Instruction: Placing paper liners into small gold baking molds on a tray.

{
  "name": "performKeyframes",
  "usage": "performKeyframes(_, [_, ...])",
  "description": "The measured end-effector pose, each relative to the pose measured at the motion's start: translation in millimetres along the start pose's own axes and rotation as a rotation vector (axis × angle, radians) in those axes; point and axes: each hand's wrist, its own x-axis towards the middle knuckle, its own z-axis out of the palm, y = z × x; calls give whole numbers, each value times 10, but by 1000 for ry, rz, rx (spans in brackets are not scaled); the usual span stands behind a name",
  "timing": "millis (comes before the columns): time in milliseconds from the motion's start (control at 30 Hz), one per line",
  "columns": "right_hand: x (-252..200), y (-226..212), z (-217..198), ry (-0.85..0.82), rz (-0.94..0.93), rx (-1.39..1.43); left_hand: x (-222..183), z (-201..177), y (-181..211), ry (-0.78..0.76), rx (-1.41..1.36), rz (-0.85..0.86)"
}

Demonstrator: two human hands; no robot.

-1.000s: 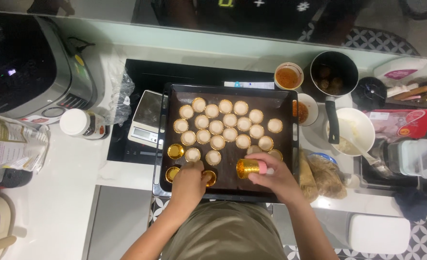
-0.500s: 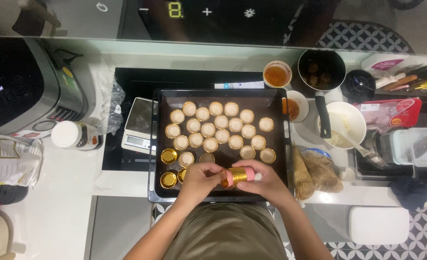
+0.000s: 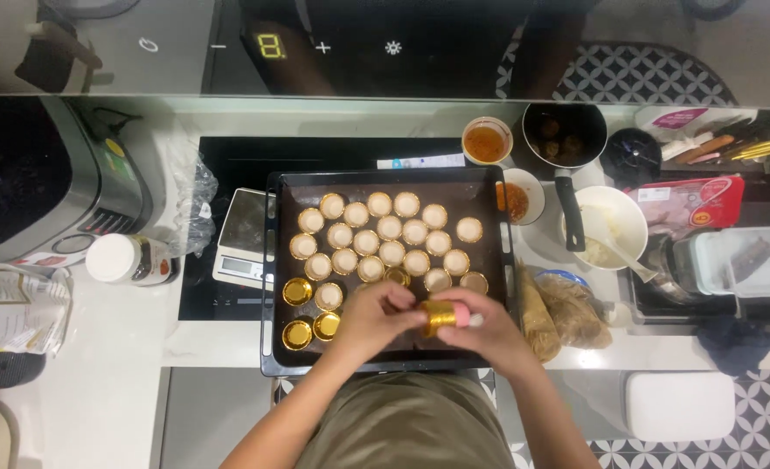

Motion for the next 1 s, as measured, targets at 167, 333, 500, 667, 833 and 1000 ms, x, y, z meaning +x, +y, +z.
performKeyframes(167, [7,-12,169,-94,-12,42,-141,39,-240,-68,-174,-173])
performKeyframes(333, [20,-24,138,-82,30,5,-216,-146,-96,-108,-437,-317])
performKeyframes(500, [27,-19,-44,66,-49,-163,-283,-185,-76,-13,422,-69])
performKeyframes(667, [-2,-119,20,13,-34,-135,-309,-147,15,28,594,55])
performKeyframes(833, [25,-62,118,-69,4,-71,-256,-73,94,5,158,-74])
performKeyframes(1000, [4,-35,147,-111,-14,32,-138,86,-290,-7,-163,-115])
